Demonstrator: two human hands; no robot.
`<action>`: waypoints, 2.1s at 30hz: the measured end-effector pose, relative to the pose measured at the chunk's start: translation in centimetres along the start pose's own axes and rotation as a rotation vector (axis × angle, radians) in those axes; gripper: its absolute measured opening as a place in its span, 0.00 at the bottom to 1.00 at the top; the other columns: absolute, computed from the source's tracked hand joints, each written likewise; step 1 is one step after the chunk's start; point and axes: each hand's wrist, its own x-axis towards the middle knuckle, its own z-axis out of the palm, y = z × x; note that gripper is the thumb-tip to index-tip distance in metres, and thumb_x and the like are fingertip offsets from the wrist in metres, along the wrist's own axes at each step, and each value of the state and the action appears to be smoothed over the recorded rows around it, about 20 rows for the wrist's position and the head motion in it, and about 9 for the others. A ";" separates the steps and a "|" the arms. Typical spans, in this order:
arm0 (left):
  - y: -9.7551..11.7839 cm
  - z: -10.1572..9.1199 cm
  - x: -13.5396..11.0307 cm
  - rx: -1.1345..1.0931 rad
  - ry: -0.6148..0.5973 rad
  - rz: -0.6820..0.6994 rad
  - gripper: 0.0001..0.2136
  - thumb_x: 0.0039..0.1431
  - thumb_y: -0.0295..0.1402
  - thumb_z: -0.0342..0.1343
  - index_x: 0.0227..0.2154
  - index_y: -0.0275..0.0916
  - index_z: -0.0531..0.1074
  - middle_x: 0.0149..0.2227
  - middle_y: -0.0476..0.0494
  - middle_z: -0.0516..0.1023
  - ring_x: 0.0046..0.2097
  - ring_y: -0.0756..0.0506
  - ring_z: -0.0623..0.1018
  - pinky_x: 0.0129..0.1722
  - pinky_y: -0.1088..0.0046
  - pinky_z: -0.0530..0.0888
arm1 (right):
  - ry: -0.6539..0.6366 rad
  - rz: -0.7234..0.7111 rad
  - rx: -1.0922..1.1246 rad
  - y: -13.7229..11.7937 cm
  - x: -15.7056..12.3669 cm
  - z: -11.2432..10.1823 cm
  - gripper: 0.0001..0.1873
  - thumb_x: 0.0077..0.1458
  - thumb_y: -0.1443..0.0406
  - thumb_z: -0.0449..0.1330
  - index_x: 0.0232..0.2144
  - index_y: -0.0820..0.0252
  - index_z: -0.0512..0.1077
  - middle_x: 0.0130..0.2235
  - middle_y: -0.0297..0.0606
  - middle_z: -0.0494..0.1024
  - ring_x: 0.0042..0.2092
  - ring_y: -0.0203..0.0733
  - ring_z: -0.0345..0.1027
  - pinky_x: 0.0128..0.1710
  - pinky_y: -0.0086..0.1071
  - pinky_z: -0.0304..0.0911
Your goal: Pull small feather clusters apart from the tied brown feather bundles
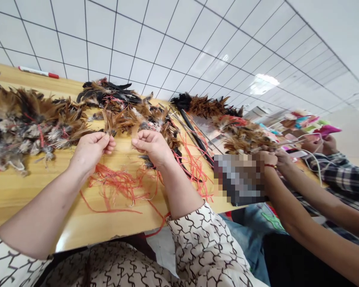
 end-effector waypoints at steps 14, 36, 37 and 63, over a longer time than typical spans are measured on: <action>-2.3 -0.3 0.1 0.399 -0.096 0.244 0.09 0.51 0.32 0.51 0.18 0.40 0.66 0.18 0.51 0.71 0.22 0.49 0.71 0.25 0.74 0.68 | 0.128 -0.013 0.251 2.3 -0.1 4.4 0.24 0.29 0.53 0.71 0.19 0.59 0.62 0.19 0.28 0.73 0.20 0.27 0.60 0.23 0.26 0.58; -0.9 -1.6 0.7 0.945 -0.073 0.515 0.10 0.48 0.34 0.49 0.14 0.43 0.60 0.17 0.49 0.65 0.22 0.47 0.65 0.25 0.72 0.59 | 0.204 -0.079 0.165 2.8 0.8 3.5 0.20 0.38 0.51 0.66 0.20 0.57 0.63 0.21 0.29 0.70 0.23 0.30 0.59 0.24 0.27 0.57; -1.0 -1.6 0.8 0.872 -0.061 0.458 0.10 0.48 0.34 0.50 0.14 0.42 0.62 0.17 0.49 0.66 0.22 0.47 0.66 0.24 0.72 0.60 | 0.224 -0.097 0.109 2.7 1.1 2.9 0.18 0.41 0.52 0.64 0.20 0.57 0.63 0.21 0.29 0.69 0.23 0.30 0.58 0.25 0.27 0.56; 0.1 -1.1 1.4 -0.001 0.039 0.090 0.07 0.48 0.24 0.52 0.17 0.35 0.69 0.15 0.53 0.66 0.16 0.56 0.62 0.16 0.81 0.63 | 0.507 -0.009 -1.311 0.6 2.1 -5.2 0.09 0.53 0.68 0.52 0.28 0.60 0.72 0.34 0.44 0.77 0.39 0.47 0.67 0.42 0.38 0.59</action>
